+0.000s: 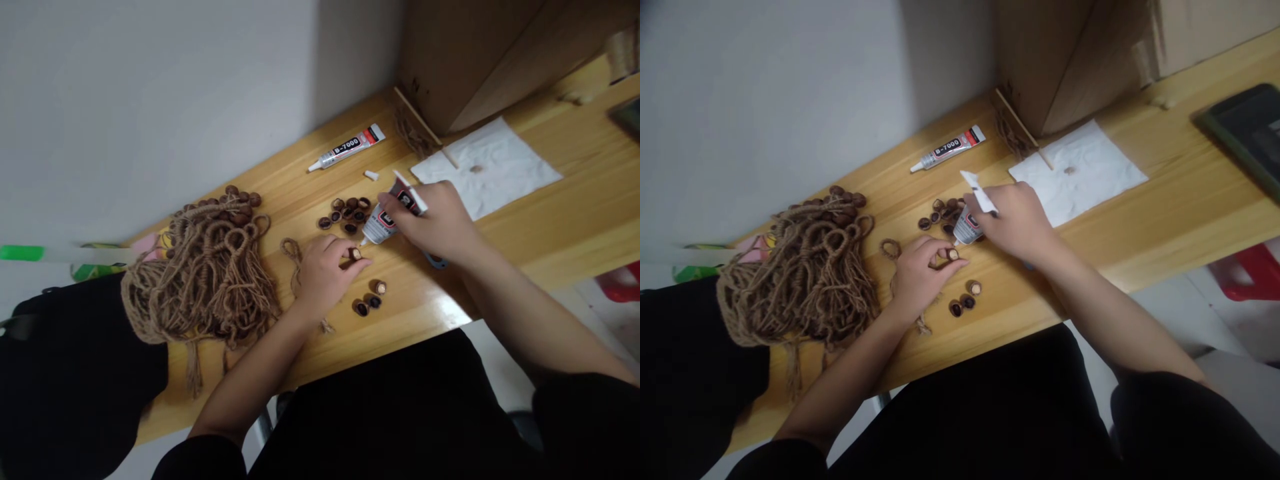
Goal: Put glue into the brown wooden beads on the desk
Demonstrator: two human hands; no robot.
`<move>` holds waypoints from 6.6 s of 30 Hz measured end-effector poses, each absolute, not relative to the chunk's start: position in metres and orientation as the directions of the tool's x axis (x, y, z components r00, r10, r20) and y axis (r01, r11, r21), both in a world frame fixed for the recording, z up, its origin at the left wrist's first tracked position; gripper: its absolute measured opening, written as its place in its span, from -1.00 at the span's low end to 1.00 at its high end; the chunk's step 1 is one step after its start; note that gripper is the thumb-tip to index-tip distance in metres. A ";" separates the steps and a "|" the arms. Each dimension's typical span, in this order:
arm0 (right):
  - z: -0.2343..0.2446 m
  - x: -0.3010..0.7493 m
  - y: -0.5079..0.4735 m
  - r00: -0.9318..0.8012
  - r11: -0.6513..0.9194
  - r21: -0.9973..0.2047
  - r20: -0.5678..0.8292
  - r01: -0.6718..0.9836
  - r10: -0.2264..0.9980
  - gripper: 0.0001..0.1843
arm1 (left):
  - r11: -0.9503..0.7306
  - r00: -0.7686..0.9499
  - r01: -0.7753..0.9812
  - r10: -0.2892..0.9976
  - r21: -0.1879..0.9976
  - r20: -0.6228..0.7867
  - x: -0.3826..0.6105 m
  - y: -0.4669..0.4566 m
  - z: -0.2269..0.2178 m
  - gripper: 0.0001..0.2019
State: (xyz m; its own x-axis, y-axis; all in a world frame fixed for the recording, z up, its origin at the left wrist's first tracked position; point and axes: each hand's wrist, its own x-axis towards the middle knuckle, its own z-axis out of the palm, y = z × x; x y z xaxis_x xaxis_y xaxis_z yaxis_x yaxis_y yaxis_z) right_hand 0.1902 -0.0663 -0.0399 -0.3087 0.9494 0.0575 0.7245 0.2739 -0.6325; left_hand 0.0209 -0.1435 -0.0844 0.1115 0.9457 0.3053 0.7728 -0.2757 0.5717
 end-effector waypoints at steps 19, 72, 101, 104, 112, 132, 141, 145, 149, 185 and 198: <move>-0.051 0.185 -0.068 -0.498 0.472 -0.319 0.002 0.822 0.867 -0.68 | -0.302 0.135 0.777 0.937 0.552 0.324 0.021 -0.143 -0.086 -0.78; -0.046 0.187 -0.068 -0.514 0.481 -0.264 -0.067 0.836 0.855 -0.79 | -0.362 0.182 0.764 0.915 0.534 0.361 0.020 -0.141 -0.087 -0.83; -0.044 0.187 -0.068 -0.502 0.467 -0.220 -0.149 0.857 0.852 -0.75 | -0.366 0.193 0.767 0.915 0.527 0.355 0.020 -0.141 -0.086 -0.83; -0.044 0.187 -0.068 -0.500 0.466 -0.218 -0.136 0.857 0.855 -0.74 | -0.366 0.193 0.768 0.915 0.525 0.355 0.020 -0.141 -0.086 -0.83; -0.042 0.187 -0.068 -0.520 0.483 -0.224 -0.153 0.846 0.840 -0.75 | -0.363 0.193 0.766 0.917 0.530 0.349 0.020 -0.140 -0.086 -0.83; -0.042 0.187 -0.067 -0.496 0.457 -0.241 -0.137 0.856 0.857 -0.79 | -0.396 0.226 0.745 0.907 0.537 0.355 0.021 -0.142 -0.081 -0.89; -0.041 0.187 -0.068 -0.493 0.445 -0.279 -0.137 0.851 0.859 -0.81 | -0.405 0.234 0.744 0.903 0.532 0.360 0.021 -0.141 -0.082 -0.89; -0.041 0.187 -0.068 -0.509 0.460 -0.279 -0.137 0.843 0.850 -0.79 | -0.397 0.233 0.749 0.907 0.530 0.351 0.020 -0.141 -0.082 -0.91; -0.042 0.187 -0.068 -0.489 0.446 -0.258 -0.133 0.857 0.862 -0.80 | -0.401 0.235 0.747 0.906 0.531 0.353 0.021 -0.141 -0.081 -0.92; -0.044 0.188 -0.066 -0.505 0.465 -0.243 -0.140 0.851 0.852 -0.79 | -0.381 0.229 0.750 0.916 0.540 0.329 0.020 -0.141 -0.083 -0.92; -0.042 0.187 -0.068 -0.514 0.473 -0.259 -0.120 0.842 0.849 -0.77 | -0.411 0.238 0.748 0.899 0.521 0.367 0.021 -0.140 -0.084 -0.95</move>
